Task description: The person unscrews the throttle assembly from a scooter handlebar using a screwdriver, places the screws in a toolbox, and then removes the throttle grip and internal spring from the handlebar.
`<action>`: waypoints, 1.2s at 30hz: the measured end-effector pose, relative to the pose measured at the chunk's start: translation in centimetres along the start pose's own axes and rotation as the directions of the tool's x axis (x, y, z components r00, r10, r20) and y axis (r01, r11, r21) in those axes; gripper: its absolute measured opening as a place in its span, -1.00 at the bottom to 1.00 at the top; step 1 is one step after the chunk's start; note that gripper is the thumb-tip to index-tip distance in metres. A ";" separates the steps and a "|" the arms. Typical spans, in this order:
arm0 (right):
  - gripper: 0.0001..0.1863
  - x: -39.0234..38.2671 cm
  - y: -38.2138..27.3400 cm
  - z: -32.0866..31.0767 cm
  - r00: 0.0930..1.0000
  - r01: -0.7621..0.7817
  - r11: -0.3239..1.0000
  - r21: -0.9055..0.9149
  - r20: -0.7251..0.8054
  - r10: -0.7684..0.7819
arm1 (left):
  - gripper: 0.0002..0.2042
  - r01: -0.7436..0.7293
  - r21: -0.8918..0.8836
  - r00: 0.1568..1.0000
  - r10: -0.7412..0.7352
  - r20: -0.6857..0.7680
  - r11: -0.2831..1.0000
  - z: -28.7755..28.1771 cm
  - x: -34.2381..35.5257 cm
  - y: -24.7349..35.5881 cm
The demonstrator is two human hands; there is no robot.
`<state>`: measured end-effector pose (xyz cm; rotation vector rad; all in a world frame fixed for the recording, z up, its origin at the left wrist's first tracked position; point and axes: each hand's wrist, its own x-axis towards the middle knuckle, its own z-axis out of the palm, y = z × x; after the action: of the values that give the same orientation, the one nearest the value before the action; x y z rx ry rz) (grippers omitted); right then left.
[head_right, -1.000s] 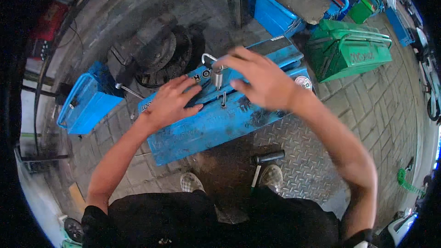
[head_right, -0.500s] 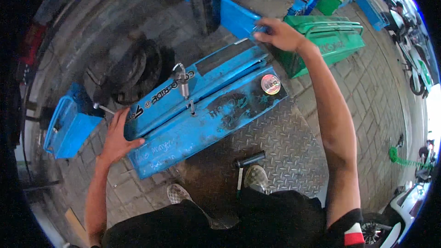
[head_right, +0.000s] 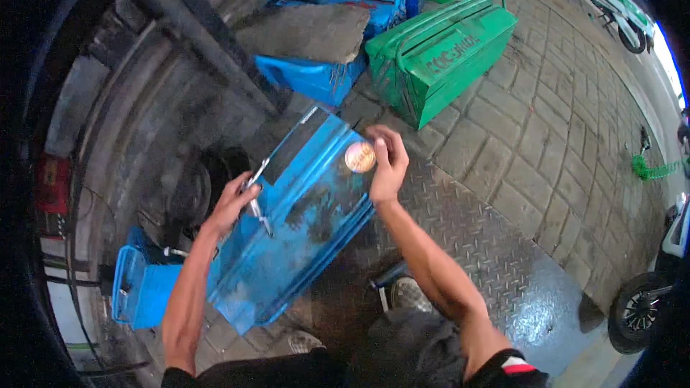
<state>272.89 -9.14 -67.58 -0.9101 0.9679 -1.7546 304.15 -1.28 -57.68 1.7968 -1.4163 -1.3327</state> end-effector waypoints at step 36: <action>-0.39 -5.6 -3.3 21.7 -0.117 0.821 0.540 -0.186 0.871 0.477 | 0.17 -0.110 0.546 0.895 0.323 -0.310 0.830 2.2 -7.1 -5.2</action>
<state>292.53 -7.85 -56.49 -2.6798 0.3229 0.0392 304.64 7.48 -60.13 1.9942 -1.7871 -0.4422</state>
